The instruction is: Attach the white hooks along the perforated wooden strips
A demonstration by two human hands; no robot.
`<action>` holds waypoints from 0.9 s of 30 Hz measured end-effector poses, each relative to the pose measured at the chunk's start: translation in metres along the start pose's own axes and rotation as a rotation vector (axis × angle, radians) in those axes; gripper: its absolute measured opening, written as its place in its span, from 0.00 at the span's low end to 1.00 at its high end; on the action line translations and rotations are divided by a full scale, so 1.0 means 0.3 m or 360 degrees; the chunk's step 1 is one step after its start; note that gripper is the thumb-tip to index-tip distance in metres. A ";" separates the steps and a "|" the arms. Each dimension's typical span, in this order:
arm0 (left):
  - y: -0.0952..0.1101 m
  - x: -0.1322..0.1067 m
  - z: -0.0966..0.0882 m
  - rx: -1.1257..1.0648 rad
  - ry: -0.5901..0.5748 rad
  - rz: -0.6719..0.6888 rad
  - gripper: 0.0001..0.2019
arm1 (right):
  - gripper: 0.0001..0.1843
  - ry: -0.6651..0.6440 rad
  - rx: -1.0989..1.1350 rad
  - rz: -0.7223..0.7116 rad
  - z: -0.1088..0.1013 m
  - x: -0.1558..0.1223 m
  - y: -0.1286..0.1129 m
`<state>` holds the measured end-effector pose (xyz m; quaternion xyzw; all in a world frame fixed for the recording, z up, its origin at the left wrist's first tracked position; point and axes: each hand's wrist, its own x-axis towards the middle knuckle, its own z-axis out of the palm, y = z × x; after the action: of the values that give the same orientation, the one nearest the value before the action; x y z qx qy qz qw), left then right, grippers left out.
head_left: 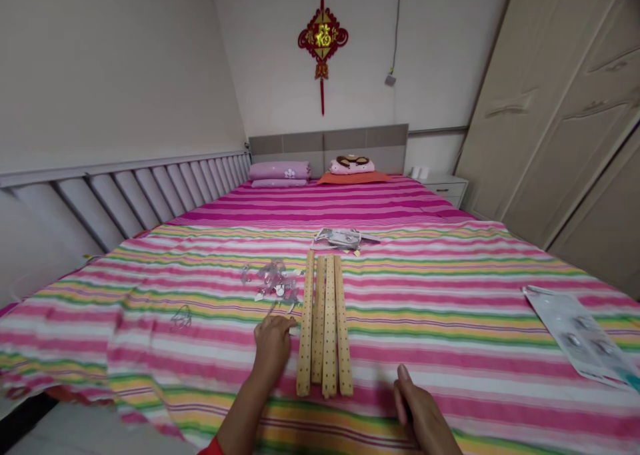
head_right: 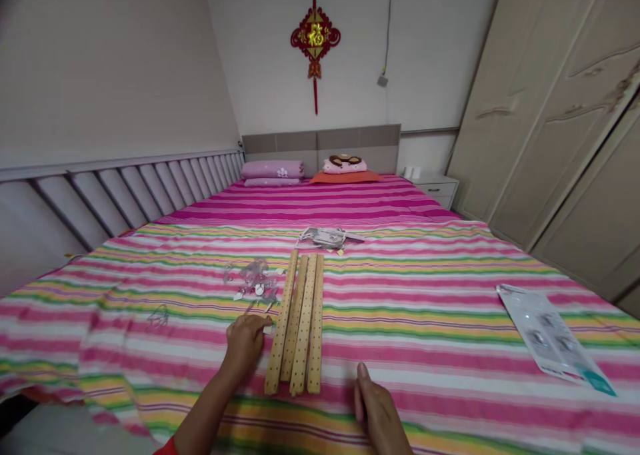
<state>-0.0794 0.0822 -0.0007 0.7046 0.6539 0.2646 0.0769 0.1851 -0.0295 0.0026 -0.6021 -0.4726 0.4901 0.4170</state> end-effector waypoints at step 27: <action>0.134 -0.101 -0.065 -0.2043 -0.0603 -0.0808 0.21 | 0.25 -0.0082 0.0248 -0.0345 0.135 0.095 -0.041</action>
<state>-0.0535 0.0432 0.0259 0.3803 0.4884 0.4443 0.6477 0.1454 0.0025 0.0018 -0.5006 -0.5060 0.4927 0.5007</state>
